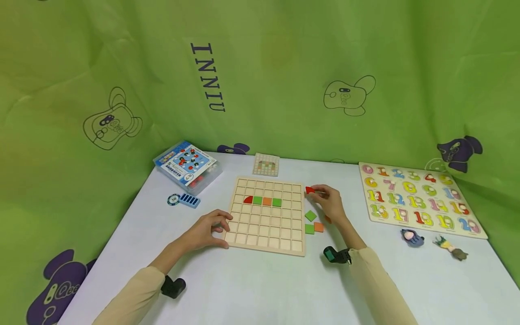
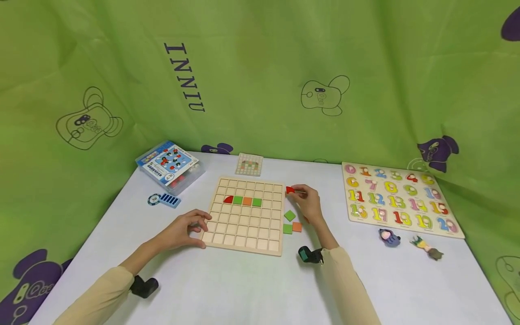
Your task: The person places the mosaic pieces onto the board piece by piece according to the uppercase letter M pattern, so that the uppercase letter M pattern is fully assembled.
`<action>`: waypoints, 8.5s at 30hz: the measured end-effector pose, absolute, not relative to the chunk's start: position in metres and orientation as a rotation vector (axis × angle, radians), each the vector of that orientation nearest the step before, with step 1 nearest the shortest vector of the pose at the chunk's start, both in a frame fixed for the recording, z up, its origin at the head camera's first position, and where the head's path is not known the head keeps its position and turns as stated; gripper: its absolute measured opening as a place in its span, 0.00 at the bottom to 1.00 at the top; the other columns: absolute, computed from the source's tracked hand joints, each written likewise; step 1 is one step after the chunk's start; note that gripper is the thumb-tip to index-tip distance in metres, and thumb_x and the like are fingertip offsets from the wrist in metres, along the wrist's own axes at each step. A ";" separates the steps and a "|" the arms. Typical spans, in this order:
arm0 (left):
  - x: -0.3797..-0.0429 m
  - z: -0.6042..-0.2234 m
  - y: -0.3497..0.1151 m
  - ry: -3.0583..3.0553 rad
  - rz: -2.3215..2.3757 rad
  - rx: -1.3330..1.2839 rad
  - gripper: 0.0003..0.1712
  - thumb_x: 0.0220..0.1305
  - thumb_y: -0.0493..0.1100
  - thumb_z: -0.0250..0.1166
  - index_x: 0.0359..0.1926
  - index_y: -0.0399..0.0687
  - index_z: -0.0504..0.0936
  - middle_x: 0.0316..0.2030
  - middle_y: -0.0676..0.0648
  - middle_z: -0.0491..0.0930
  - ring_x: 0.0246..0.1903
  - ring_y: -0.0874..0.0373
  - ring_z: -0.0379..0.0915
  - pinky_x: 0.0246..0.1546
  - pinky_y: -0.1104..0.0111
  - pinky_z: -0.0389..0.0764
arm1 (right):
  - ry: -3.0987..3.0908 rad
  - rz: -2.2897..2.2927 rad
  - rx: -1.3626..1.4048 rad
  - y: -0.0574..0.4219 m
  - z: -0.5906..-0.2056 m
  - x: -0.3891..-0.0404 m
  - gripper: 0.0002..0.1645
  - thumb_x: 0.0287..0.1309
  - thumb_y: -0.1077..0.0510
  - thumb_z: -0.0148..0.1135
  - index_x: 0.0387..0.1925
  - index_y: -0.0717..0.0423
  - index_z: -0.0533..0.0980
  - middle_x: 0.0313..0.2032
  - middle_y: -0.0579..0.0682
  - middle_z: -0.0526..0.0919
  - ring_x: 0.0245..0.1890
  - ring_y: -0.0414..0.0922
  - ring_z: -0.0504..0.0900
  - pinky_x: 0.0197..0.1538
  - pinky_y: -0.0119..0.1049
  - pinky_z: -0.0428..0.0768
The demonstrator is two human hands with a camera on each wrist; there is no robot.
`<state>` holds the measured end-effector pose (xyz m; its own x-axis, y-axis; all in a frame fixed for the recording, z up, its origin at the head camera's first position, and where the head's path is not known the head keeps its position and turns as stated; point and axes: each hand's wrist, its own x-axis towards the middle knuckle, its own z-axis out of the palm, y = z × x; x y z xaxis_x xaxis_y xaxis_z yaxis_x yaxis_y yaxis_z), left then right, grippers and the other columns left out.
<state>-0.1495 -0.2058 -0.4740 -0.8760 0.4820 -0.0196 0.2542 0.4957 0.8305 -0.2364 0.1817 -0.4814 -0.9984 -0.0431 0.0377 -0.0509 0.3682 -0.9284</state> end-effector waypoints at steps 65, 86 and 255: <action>-0.151 -0.473 -0.207 2.495 1.296 0.674 0.19 0.40 0.39 0.80 0.33 0.45 0.78 0.57 0.44 0.70 0.54 0.48 0.69 0.48 0.73 0.80 | -2.744 1.385 0.386 0.126 -0.478 -0.214 0.12 0.49 0.65 0.72 0.37 0.65 0.82 0.28 0.53 0.81 0.28 0.44 0.77 0.31 0.27 0.77; -0.152 -0.471 -0.206 2.473 1.312 0.681 0.19 0.41 0.38 0.79 0.33 0.43 0.78 0.57 0.42 0.70 0.54 0.47 0.69 0.48 0.70 0.80 | -2.724 1.734 0.275 0.140 -0.474 -0.217 0.14 0.54 0.66 0.68 0.43 0.67 0.81 0.40 0.60 0.84 0.37 0.49 0.82 0.38 0.28 0.81; -0.150 -0.467 -0.202 2.533 1.230 0.660 0.19 0.39 0.38 0.80 0.30 0.42 0.77 0.55 0.42 0.71 0.51 0.47 0.69 0.43 0.71 0.81 | -2.478 1.729 0.459 0.037 -0.487 -0.190 0.13 0.50 0.70 0.69 0.40 0.69 0.80 0.34 0.58 0.84 0.29 0.44 0.80 0.31 0.23 0.78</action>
